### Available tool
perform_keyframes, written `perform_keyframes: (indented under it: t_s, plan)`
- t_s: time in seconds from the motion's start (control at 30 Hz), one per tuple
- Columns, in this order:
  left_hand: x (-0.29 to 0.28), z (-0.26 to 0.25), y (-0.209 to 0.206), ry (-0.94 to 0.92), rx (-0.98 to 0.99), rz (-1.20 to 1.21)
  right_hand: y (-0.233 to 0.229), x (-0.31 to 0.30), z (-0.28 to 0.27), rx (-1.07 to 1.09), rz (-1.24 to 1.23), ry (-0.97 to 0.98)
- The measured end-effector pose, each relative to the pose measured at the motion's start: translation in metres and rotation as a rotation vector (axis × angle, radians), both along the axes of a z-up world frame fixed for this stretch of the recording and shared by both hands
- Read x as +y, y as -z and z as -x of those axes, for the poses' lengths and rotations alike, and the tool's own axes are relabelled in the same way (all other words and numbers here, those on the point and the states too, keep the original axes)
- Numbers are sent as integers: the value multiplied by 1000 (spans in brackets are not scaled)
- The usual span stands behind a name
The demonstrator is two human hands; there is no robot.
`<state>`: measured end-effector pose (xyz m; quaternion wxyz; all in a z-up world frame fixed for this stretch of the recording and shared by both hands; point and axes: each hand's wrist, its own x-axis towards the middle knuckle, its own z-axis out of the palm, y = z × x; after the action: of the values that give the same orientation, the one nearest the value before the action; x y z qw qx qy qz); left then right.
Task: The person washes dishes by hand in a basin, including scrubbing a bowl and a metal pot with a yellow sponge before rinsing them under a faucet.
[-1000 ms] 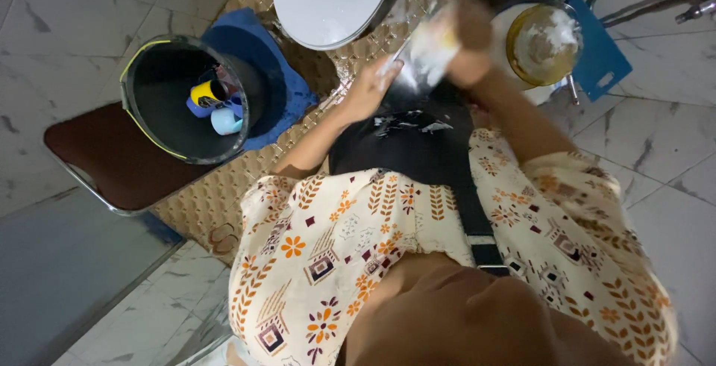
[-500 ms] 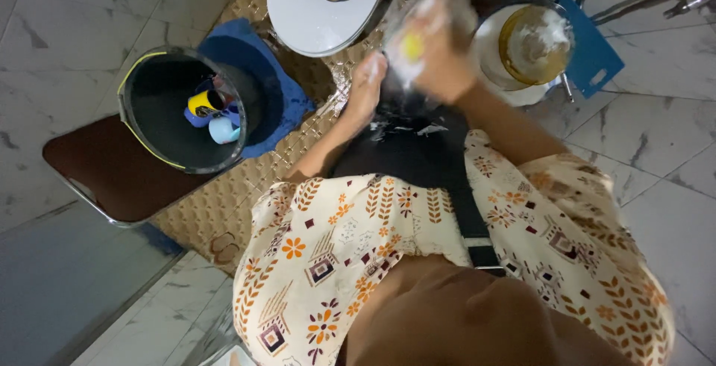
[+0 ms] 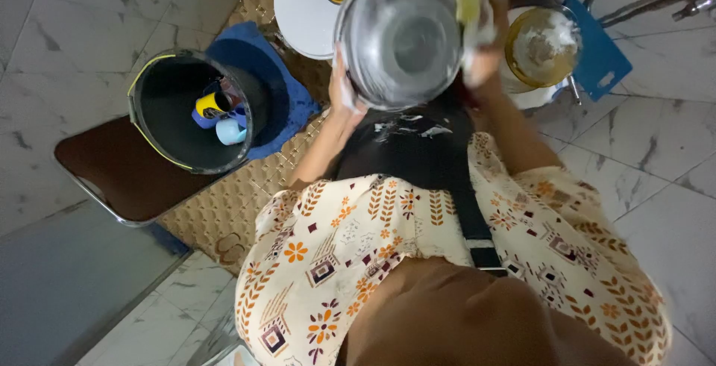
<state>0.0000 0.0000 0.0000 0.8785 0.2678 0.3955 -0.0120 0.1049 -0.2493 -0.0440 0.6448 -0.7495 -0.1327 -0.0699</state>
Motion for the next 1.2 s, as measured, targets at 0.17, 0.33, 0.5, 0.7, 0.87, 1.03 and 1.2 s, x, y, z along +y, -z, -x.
perform_keyframes:
  t_s: [0.17,0.33,0.5,0.7,0.87,1.03,1.2]
  plan:
    - [19,29,67,548,-503,-771,-95,13,-36,-90,411,-248]
    - [8,37,59,747,-568,-1060,-156,40,12,-756,473,-392]
    - [17,45,23,696,-575,-1016,-99,23,-25,-27,432,-322]
    - [20,44,35,721,-591,-1002,-118,42,-8,-630,363,-353]
    - [22,34,16,208,-367,-507,-62,24,-8,-22,-56,-191]
    - [4,14,-14,-198,-135,-52,16,81,-2,-1278,-187,733]
    - [6,25,20,42,-403,-256,-64,55,45,-880,350,84]
